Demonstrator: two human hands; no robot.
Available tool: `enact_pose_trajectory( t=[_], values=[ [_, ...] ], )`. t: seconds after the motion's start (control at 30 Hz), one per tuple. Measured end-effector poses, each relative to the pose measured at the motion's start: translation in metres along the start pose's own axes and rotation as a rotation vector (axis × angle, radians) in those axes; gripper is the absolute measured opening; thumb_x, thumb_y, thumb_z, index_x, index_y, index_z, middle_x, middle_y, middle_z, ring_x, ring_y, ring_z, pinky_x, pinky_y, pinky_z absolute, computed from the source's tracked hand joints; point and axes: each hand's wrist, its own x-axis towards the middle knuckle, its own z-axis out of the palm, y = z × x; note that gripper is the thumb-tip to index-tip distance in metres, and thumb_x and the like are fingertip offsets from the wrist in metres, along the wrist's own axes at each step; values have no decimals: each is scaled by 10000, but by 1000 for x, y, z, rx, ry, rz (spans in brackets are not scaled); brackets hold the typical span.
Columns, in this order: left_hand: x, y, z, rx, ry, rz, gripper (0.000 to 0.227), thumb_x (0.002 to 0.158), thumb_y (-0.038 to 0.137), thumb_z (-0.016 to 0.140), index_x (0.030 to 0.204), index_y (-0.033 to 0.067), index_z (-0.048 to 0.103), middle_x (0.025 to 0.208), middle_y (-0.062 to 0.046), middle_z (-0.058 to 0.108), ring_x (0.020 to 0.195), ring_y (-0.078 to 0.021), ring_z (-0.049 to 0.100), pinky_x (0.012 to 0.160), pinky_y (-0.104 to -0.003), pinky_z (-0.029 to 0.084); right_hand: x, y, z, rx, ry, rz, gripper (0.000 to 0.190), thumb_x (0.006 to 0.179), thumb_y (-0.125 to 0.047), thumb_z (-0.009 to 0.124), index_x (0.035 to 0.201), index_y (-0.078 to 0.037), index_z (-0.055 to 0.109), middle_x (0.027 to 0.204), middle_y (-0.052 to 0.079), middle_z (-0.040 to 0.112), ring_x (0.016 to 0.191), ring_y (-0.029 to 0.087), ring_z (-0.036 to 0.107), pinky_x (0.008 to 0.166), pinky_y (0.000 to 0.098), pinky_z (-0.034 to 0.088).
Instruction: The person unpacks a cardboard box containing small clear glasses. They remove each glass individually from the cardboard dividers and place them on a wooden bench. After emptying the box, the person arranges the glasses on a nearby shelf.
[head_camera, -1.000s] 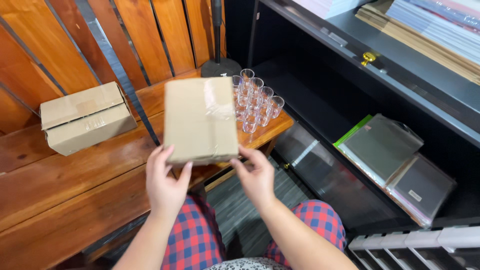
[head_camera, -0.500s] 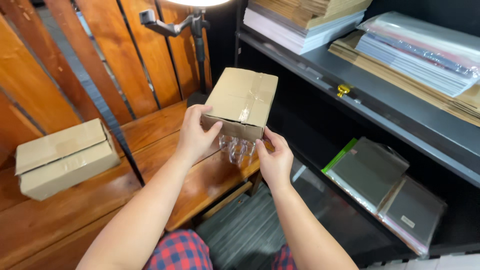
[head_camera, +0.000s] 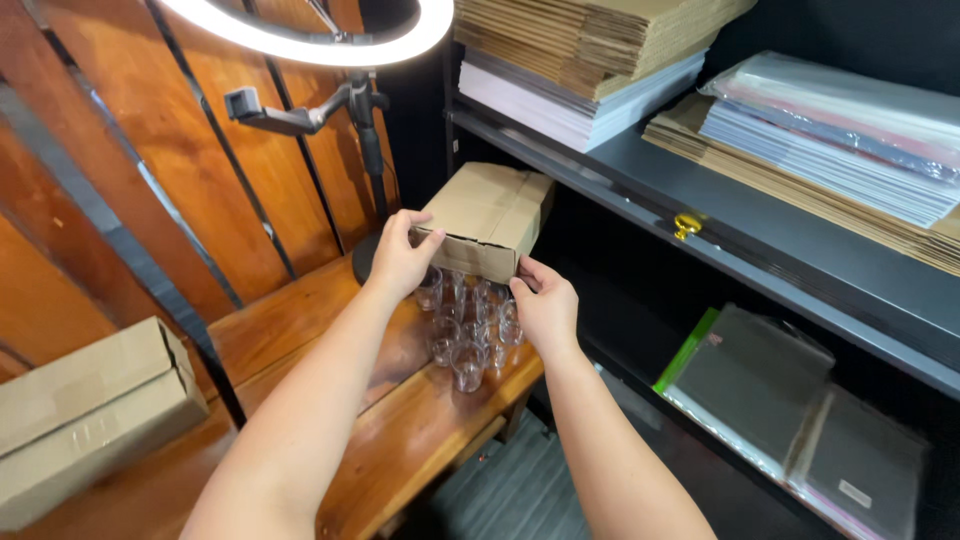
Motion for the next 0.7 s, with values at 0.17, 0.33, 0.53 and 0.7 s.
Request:
enact_pose_trajectory(
  t=[0.17, 0.33, 0.53, 0.7],
  values=[
    [25, 10, 10, -5, -76, -48, 400, 945, 393, 746, 1273, 197, 627, 1371, -73, 575, 1343, -295, 577, 1076, -399, 528, 44, 31, 9, -12, 31, 65, 409, 888, -47, 734, 1295, -89, 728, 1148, 134, 766, 1052, 219, 748, 826, 283, 639],
    [59, -2, 29, 0, -115, -38, 399, 947, 361, 745, 1276, 165, 632, 1352, -83, 589, 1355, -293, 567, 1091, -411, 513, 66, 34, 11, -106, 36, 104, 368, 920, -77, 681, 1277, -135, 750, 1141, 95, 780, 1108, 225, 725, 897, 333, 616],
    [95, -38, 54, -23, -142, -2, 409, 901, 327, 767, 1252, 159, 641, 1343, -108, 609, 1376, -309, 543, 1134, -427, 482, 76, 61, 20, -34, 11, 132, 359, 922, -64, 637, 1251, -131, 766, 1151, 108, 782, 1178, 218, 698, 1004, 366, 558],
    [105, -49, 64, -39, -214, -84, 341, 948, 253, 682, 1279, 180, 643, 1362, -128, 622, 1339, -329, 580, 1077, -430, 514, 87, 88, 20, 81, -104, 232, 430, 951, -125, 555, 1356, -70, 691, 1281, 151, 735, 1259, 269, 670, 1165, 482, 407]
  ],
)
